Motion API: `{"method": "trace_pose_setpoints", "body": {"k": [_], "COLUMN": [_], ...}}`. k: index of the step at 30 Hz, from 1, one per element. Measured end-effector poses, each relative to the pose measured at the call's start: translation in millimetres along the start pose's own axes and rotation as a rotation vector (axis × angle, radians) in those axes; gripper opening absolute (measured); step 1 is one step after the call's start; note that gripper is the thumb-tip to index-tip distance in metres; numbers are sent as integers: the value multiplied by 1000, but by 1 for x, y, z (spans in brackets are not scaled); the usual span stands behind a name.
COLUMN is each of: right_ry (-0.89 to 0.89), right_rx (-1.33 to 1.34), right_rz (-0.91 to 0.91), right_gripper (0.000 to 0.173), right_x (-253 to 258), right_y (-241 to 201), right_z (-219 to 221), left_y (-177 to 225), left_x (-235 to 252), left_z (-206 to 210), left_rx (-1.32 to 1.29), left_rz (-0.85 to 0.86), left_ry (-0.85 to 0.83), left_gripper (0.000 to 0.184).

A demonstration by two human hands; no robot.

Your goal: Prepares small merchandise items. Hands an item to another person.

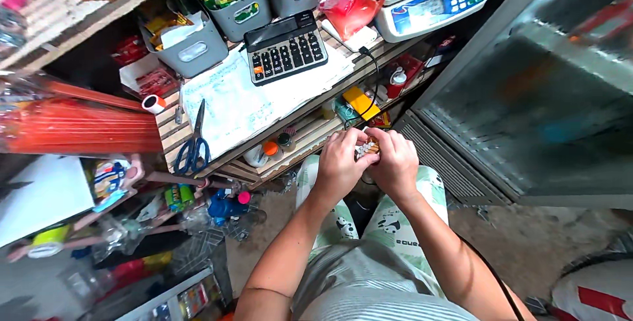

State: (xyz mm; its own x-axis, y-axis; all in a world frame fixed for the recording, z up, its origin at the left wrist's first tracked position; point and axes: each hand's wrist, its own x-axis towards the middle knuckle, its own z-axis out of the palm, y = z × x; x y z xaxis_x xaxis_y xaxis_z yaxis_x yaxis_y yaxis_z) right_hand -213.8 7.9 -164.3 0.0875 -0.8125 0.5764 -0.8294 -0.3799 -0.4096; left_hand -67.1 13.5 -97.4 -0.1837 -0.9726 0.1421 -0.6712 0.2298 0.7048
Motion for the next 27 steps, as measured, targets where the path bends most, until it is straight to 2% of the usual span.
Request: {"method": "trace_pose_setpoints", "body": {"k": [5,11,16,18,20,22,24,27], "right_ry": [-58,-117,-86,-79,-69,-33,5,5], "right_rx": [-18,48,87,101,95,68,41,58], "right_rz": [4,30,30,32,28,24,31,67], "right_gripper": [57,62,67,67,67,67,68,70], "right_x": [-3,-5,-6,-8,-12,-16,-19,-21], "right_y": [1,3,-4,-8,-12,-14,-14,-10], "right_z": [-1,-1,2,5,9,13,16,15], "left_y": [-3,-6,-2,-1,3,10,18,22], "left_x": [0,-3,-3,-2,0,2,4,5], "left_z": [10,4,-5,-8,-13,-24,-35,-50], "left_rx": [-129,-154,-350,-324,-208,-133,-141,-182], "left_rz": [-73,-51,-150,-169,-160,-180,-222,-220], "left_ry": [25,10,-7,16,30,-32,-85,-61], "left_gripper": [26,16,12,9,11,16,20,27]}}
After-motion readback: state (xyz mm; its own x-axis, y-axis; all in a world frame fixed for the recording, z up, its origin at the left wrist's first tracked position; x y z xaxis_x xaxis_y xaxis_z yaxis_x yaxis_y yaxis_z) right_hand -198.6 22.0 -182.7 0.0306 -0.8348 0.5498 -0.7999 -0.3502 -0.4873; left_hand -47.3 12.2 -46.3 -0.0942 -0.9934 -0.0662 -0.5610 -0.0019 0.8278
